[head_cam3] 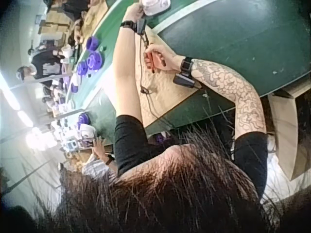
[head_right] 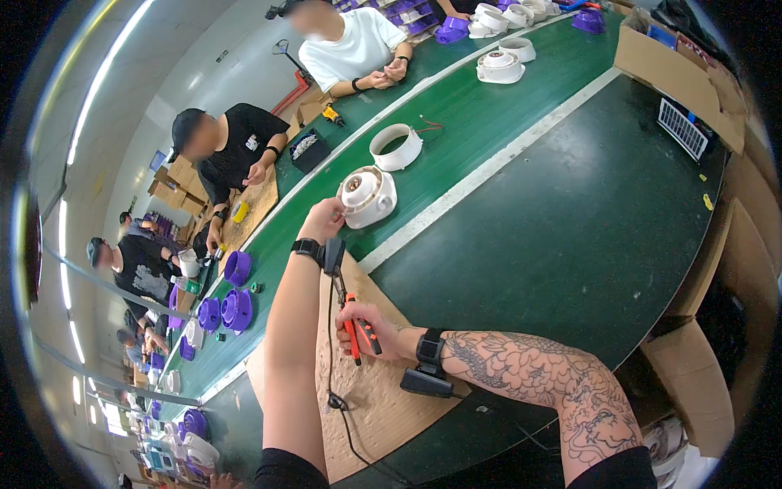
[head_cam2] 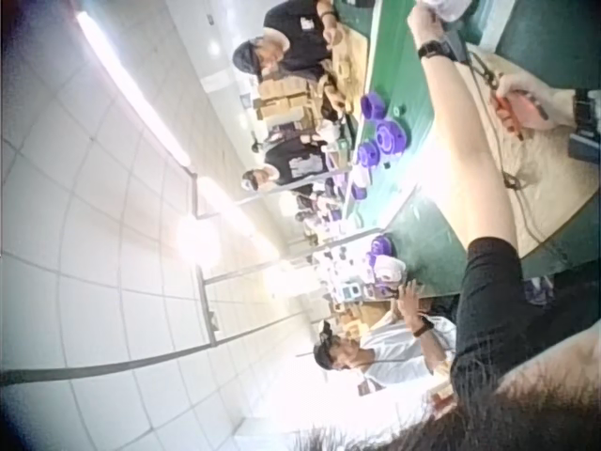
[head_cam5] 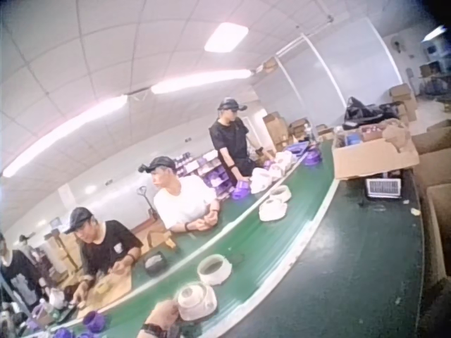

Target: The person uses pliers to manipulate wires and components inside white and purple plastic housings on a green assembly table. They repeatedly pick up housings, adjust internal parts with the tool, and place them back on the table.

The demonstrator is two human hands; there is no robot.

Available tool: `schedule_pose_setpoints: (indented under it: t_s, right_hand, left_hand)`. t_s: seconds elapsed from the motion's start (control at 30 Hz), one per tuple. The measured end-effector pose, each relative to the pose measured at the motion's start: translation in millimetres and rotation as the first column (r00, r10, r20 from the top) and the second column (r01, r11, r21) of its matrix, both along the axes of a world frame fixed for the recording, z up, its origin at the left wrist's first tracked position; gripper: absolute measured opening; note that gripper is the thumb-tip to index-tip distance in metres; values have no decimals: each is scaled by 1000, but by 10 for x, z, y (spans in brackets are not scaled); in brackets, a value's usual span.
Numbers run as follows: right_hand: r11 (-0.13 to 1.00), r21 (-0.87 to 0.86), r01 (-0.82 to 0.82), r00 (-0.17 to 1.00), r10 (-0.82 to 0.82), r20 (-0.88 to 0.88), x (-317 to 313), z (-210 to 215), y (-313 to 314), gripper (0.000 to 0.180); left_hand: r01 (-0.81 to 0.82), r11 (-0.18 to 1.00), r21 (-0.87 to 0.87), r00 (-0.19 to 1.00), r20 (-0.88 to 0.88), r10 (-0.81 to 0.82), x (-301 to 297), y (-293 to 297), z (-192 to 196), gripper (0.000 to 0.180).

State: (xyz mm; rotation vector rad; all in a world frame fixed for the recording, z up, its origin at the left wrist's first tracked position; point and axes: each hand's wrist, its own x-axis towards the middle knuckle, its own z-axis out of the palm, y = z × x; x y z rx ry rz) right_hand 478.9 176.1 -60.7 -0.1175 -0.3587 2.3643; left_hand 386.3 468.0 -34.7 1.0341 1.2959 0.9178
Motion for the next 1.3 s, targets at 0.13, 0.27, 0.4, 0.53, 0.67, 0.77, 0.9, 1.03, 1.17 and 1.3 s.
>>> schedule_pose_setpoints:
  t_s: [0.13,0.27,0.4,0.53,0.67,0.77,0.9,1.03,1.17,1.3]
  right_hand:
    - [999,43,0,1000,1,-21,-19,-13,7,25]
    - [1000,10,6,1000,-6,11,25,4,-5,25]
    - [1000,12,9,1000,-10,23,10,22,-10,25]
    - [1000,28,2,1000,-2,30,12,52,-15,21]
    - [1000,19,20,998,-21,58,36,57,-24,21]
    - [998,69,-11,998,7,56,-36,-5,7,22]
    - [938,228,-262,960,230,160,30,197,-31,20]
    - [895,136,-425,900,402,169,-1,215,-158,19]
    - [901,103,-421,893,393,219,-72,261,-271,23]
    - [900,62,-432,873,401,276,-52,276,-305,19]
  left_hand:
    - [332,943,36,941,-85,-328,25,-220,170,45]
    - [364,931,21,930,-68,-362,143,-595,525,61]
    - [476,877,60,874,81,-480,-19,-662,662,69]
    - [290,951,104,952,73,-298,-254,-791,693,82]
    - [-28,959,281,985,174,-22,-592,-1073,616,85]
    - [-19,925,379,959,268,-90,-1179,-1399,598,67]
    - [-237,864,444,945,312,99,-1542,-2287,597,69]
    - [-338,814,472,924,329,193,-1611,-2956,460,74]
    - [-391,729,562,920,243,306,-1611,-3316,329,74]
    - [-342,721,602,937,166,306,-1542,-3352,300,71]
